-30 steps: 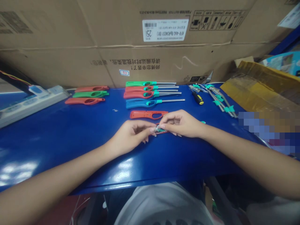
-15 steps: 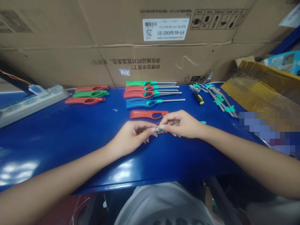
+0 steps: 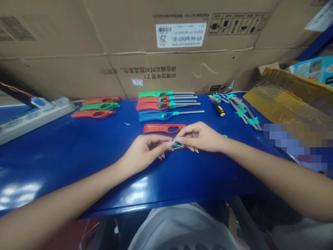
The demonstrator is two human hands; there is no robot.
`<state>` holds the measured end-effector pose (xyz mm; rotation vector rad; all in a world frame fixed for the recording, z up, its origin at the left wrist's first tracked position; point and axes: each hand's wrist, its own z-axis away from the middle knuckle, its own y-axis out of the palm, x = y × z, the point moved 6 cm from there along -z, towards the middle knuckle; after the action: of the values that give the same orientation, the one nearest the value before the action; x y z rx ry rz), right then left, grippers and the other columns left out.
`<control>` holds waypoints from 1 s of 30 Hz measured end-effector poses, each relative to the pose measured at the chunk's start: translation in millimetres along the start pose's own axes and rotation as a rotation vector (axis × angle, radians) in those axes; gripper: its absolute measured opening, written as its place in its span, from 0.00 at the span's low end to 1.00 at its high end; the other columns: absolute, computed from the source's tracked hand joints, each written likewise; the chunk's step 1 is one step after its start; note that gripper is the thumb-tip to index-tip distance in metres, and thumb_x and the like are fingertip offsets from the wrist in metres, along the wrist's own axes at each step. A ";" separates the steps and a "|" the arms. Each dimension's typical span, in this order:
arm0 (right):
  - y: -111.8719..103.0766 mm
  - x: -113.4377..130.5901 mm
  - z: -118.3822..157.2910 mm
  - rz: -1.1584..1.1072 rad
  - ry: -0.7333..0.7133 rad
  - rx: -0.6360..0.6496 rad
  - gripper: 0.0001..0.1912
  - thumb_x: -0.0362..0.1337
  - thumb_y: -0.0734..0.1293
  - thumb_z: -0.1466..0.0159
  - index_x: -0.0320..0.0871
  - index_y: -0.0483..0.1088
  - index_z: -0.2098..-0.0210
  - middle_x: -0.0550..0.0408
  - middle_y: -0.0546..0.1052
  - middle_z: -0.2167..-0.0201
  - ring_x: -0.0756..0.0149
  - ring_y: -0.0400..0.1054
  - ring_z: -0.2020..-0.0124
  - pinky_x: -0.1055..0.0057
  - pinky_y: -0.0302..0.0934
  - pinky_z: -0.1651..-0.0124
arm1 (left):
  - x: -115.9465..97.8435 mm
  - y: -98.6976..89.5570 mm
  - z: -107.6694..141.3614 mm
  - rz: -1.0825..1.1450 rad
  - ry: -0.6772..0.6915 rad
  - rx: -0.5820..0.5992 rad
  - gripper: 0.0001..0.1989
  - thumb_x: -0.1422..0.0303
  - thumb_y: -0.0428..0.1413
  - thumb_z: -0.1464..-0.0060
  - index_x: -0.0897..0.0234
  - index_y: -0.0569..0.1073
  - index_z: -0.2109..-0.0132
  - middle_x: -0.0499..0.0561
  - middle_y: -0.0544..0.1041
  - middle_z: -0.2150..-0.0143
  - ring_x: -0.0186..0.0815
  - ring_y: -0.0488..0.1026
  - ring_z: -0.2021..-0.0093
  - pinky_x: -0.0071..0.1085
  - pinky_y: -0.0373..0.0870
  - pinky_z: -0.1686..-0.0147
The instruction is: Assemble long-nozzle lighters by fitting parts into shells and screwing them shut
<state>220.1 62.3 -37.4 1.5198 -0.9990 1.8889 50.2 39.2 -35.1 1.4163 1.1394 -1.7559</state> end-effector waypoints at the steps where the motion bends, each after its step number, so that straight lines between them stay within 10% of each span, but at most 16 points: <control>1: -0.2 0.0 -0.1 0.001 -0.005 -0.002 0.19 0.49 0.72 0.38 0.36 0.76 0.62 0.62 0.71 0.83 0.76 0.63 0.85 0.78 0.58 0.82 | 0.0 0.0 0.1 -0.002 0.001 0.002 0.18 0.59 0.62 0.41 0.69 0.81 0.51 0.54 0.84 0.64 0.30 0.76 0.73 0.26 0.76 0.70; 30: 1.8 7.2 0.4 -0.024 -0.043 -0.023 0.15 0.46 0.73 0.38 0.38 0.74 0.65 0.63 0.70 0.83 0.77 0.62 0.85 0.78 0.58 0.83 | -4.2 -2.6 0.4 0.011 0.046 -0.016 0.13 0.64 0.62 0.40 0.68 0.82 0.53 0.52 0.84 0.66 0.28 0.74 0.75 0.23 0.75 0.71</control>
<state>217.2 60.5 -30.8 1.5584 -1.0131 1.8293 48.9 39.8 -30.4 1.4575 1.1655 -1.7107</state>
